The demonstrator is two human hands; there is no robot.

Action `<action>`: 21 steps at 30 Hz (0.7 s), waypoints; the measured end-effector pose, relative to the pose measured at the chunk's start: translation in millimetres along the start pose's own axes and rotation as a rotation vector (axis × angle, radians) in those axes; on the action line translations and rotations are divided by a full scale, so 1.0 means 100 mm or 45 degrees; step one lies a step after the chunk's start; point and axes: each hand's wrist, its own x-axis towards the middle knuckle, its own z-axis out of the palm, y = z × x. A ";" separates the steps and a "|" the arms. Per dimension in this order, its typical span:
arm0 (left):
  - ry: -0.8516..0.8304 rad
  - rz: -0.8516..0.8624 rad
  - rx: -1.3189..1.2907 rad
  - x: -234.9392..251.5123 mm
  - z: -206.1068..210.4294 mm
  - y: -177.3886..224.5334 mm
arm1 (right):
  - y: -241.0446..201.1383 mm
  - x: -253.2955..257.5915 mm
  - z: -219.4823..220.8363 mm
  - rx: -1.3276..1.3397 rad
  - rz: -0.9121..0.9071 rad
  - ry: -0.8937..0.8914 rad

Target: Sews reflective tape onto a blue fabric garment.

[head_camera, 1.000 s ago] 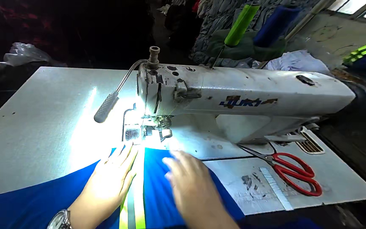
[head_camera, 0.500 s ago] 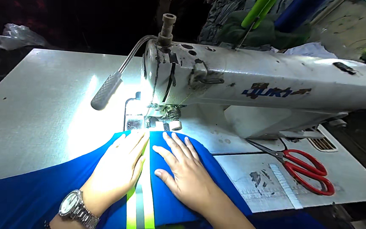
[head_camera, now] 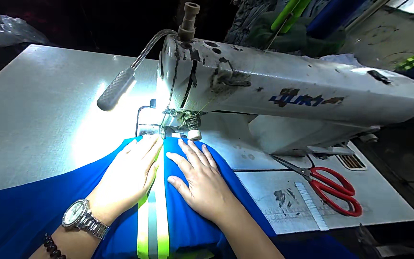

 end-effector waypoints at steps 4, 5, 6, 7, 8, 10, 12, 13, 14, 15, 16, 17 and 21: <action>0.016 0.013 0.007 0.00 0.01 -0.02 | 0.00 0.02 -0.01 0.006 0.011 -0.018; 0.007 0.017 0.001 0.00 0.01 -0.02 | 0.00 0.02 -0.01 0.009 0.017 -0.023; -0.007 0.021 -0.012 0.00 0.00 -0.02 | 0.00 0.02 -0.01 0.015 0.018 -0.022; -0.018 0.022 -0.021 0.00 -0.02 -0.01 | 0.01 0.02 -0.01 0.019 0.018 -0.023; -0.018 0.022 -0.026 0.00 -0.03 -0.01 | 0.01 0.02 -0.01 0.021 0.016 -0.022; -0.032 0.016 -0.030 0.00 -0.04 -0.01 | 0.00 0.02 -0.01 0.025 0.013 -0.020; -0.058 0.004 -0.014 0.01 -0.05 -0.01 | 0.01 0.03 -0.01 0.020 0.016 -0.040; -0.059 0.001 -0.013 0.01 -0.04 0.00 | 0.01 0.03 -0.02 0.018 0.021 -0.055; -0.056 0.003 -0.014 0.01 -0.04 -0.01 | 0.01 0.03 -0.02 0.021 0.025 -0.060; -0.053 0.008 -0.015 0.01 -0.04 -0.01 | 0.01 0.03 -0.03 0.026 0.029 -0.061; -0.047 0.013 -0.019 0.02 -0.03 -0.01 | 0.01 0.03 -0.03 0.028 0.031 -0.061; -0.045 0.020 -0.020 0.02 -0.03 -0.02 | 0.00 0.03 -0.03 0.028 0.031 -0.061; -0.070 0.040 -0.016 0.04 -0.04 -0.07 | 0.01 0.06 -0.05 0.021 0.033 -0.104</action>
